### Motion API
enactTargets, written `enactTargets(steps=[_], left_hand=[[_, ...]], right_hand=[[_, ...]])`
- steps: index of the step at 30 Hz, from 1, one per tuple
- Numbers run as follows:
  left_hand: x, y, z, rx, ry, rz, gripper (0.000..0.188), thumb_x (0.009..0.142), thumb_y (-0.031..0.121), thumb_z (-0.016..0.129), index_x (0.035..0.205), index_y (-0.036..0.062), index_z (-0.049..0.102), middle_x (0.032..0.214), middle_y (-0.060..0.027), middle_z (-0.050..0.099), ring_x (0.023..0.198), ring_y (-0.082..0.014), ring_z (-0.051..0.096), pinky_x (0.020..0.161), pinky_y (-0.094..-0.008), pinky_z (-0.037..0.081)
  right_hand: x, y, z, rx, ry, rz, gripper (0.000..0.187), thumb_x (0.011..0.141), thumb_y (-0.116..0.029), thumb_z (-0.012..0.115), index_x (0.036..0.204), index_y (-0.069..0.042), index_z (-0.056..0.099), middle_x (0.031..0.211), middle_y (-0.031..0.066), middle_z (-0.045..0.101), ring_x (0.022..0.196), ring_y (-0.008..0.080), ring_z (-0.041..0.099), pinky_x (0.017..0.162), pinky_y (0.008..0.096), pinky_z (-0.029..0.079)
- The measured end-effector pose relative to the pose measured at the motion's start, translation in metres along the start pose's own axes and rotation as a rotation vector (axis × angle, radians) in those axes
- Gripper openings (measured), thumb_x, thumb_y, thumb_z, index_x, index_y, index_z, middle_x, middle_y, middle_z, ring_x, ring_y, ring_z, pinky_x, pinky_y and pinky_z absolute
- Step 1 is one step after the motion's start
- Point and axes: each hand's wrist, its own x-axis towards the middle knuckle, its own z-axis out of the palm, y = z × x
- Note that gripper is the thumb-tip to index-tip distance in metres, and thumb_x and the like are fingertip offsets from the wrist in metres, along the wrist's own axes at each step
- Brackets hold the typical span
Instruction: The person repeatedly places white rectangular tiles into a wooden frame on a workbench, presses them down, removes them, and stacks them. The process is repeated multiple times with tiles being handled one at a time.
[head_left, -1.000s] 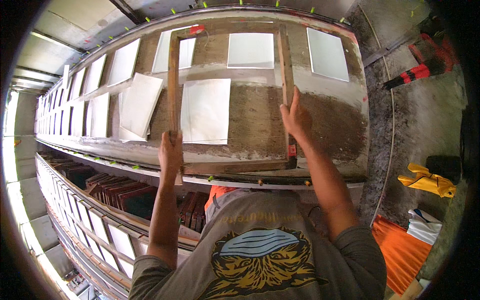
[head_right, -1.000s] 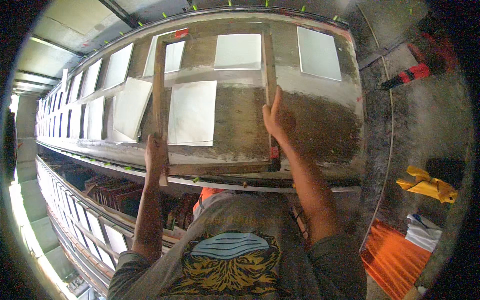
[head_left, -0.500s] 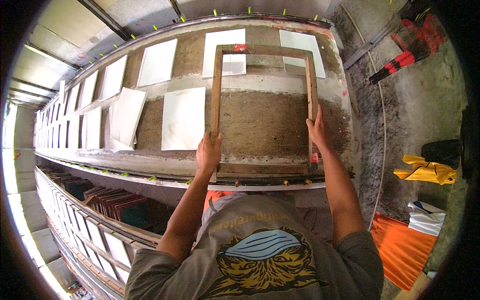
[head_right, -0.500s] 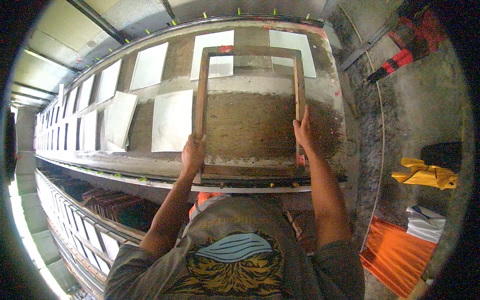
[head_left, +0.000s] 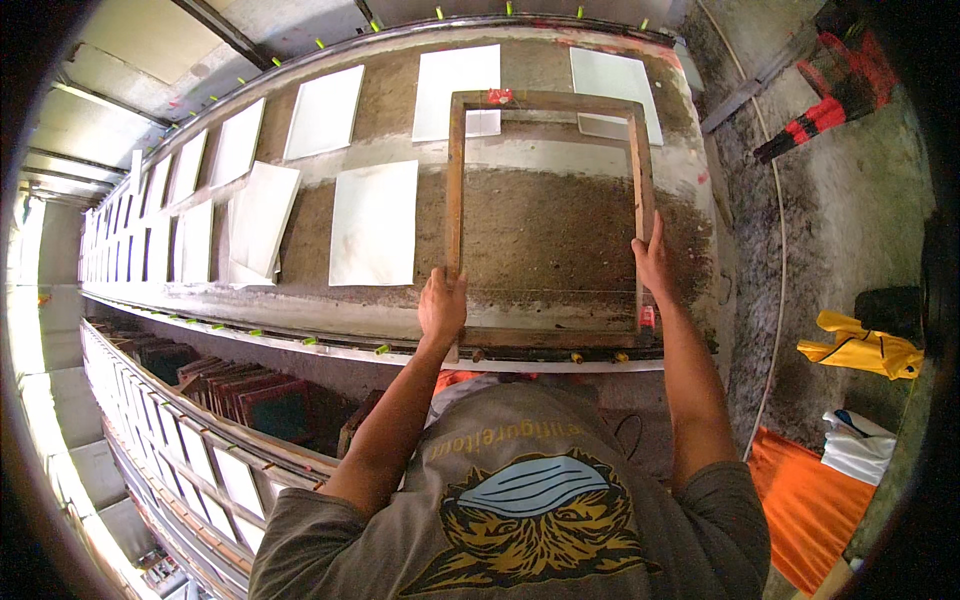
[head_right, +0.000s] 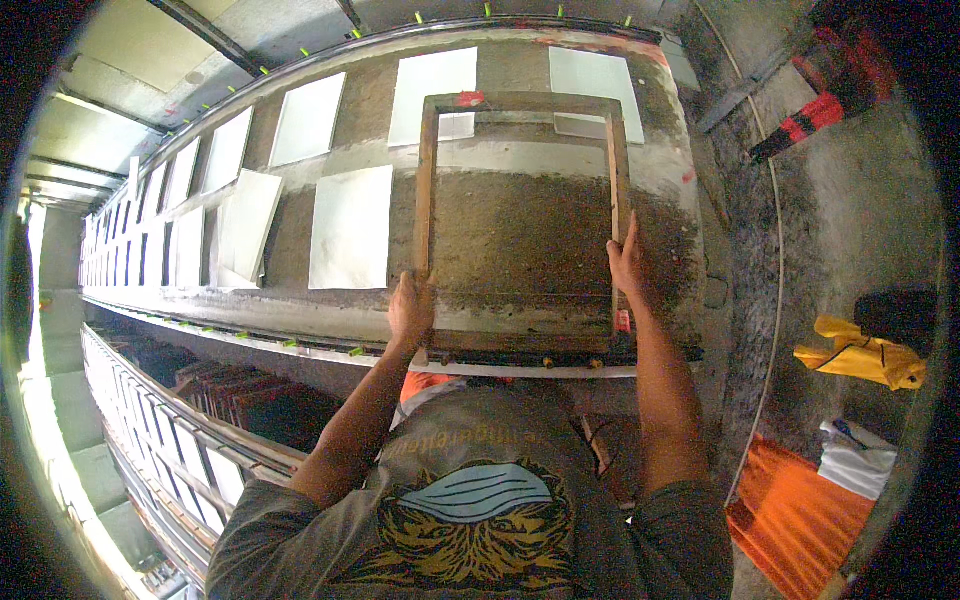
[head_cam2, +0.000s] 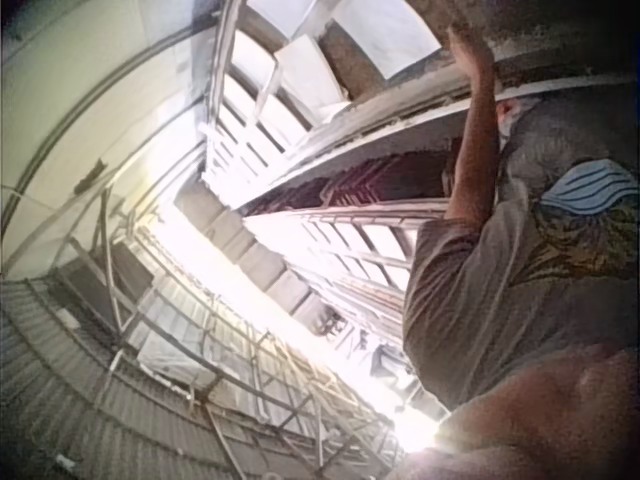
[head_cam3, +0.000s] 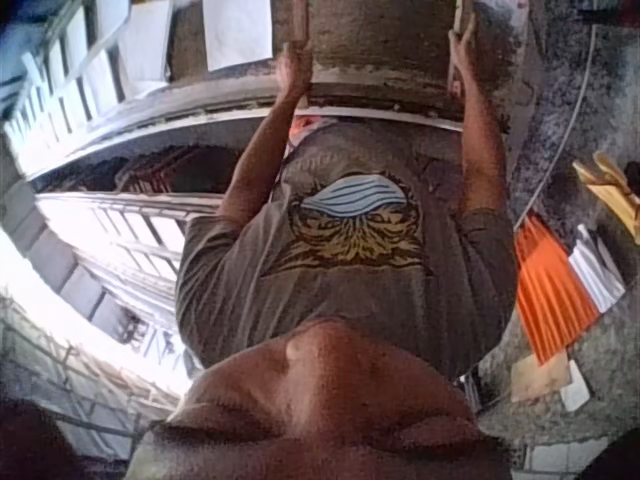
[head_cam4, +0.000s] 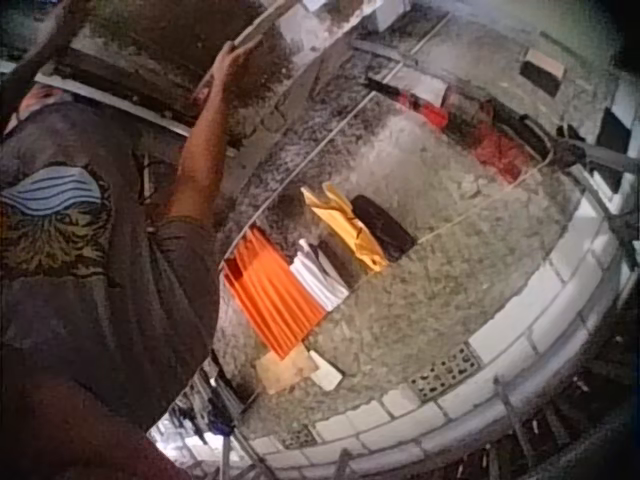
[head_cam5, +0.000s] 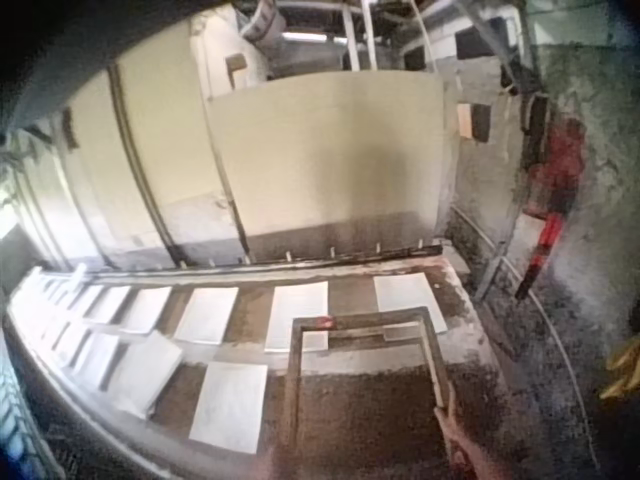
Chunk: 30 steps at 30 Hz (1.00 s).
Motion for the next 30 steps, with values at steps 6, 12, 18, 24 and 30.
enactTargets(steps=[6, 12, 18, 24, 30], left_hand=[[-0.004, 0.003, 0.017, 0.02, 0.023, 0.017, 0.038, 0.097, 0.039, 0.062, 0.111, 0.0039, 0.055, 0.1, -0.024, 0.065, 0.097, -0.0459, 0.063, 0.081, -0.0558, 0.048], [-0.003, 0.004, 0.027, 0.004, -0.02, 0.041, 0.043, 0.099, 0.039, 0.06, 0.117, 0.0011, 0.054, 0.104, -0.0264, 0.065, 0.101, -0.0475, 0.061, 0.087, -0.0558, 0.047], [-0.003, 0.006, 0.022, 0.027, -0.083, 0.053, 0.047, 0.1, 0.038, 0.058, 0.123, -0.001, 0.049, 0.111, -0.0285, 0.06, 0.108, -0.05, 0.057, 0.093, -0.0557, 0.045], [-0.006, -0.006, 0.027, 0.068, -0.072, 0.144, 0.05, 0.101, 0.039, 0.056, 0.131, 0.0, 0.045, 0.118, -0.0292, 0.054, 0.108, -0.051, 0.056, 0.092, -0.0562, 0.046], [-0.013, 0.003, 0.02, 0.077, -0.045, 0.136, 0.047, 0.101, 0.035, 0.056, 0.132, 0.0004, 0.044, 0.119, -0.0294, 0.054, 0.108, -0.0507, 0.057, 0.089, -0.0566, 0.048]], right_hand=[[-0.007, -0.006, -0.015, -0.13, 0.088, -0.051, 0.078, 0.102, -0.028, 0.056, 0.162, -0.013, 0.009, 0.156, 0.0275, 0.037, 0.137, 0.0438, 0.047, 0.107, 0.0542, 0.044], [-0.001, -0.004, -0.03, -0.22, -0.03, 0.091, 0.08, 0.1, -0.032, 0.058, 0.162, -0.012, 0.011, 0.155, 0.0274, 0.039, 0.133, 0.045, 0.05, 0.105, 0.0515, 0.046], [-0.003, -0.01, -0.028, -0.279, -0.005, 0.079, 0.079, 0.101, -0.034, 0.058, 0.162, -0.011, 0.012, 0.149, 0.0273, 0.047, 0.128, 0.0454, 0.054, 0.102, 0.0539, 0.048], [-0.002, 0.012, -0.013, -0.239, 0.167, -0.1, 0.076, 0.101, -0.036, 0.058, 0.161, -0.011, 0.018, 0.143, 0.028, 0.053, 0.123, 0.0454, 0.059, 0.098, 0.0533, 0.05], [-0.006, 0.002, -0.013, -0.292, 0.114, 0.035, 0.074, 0.102, -0.041, 0.056, 0.16, -0.011, 0.021, 0.138, 0.0283, 0.056, 0.12, 0.044, 0.061, 0.096, 0.0527, 0.052]])
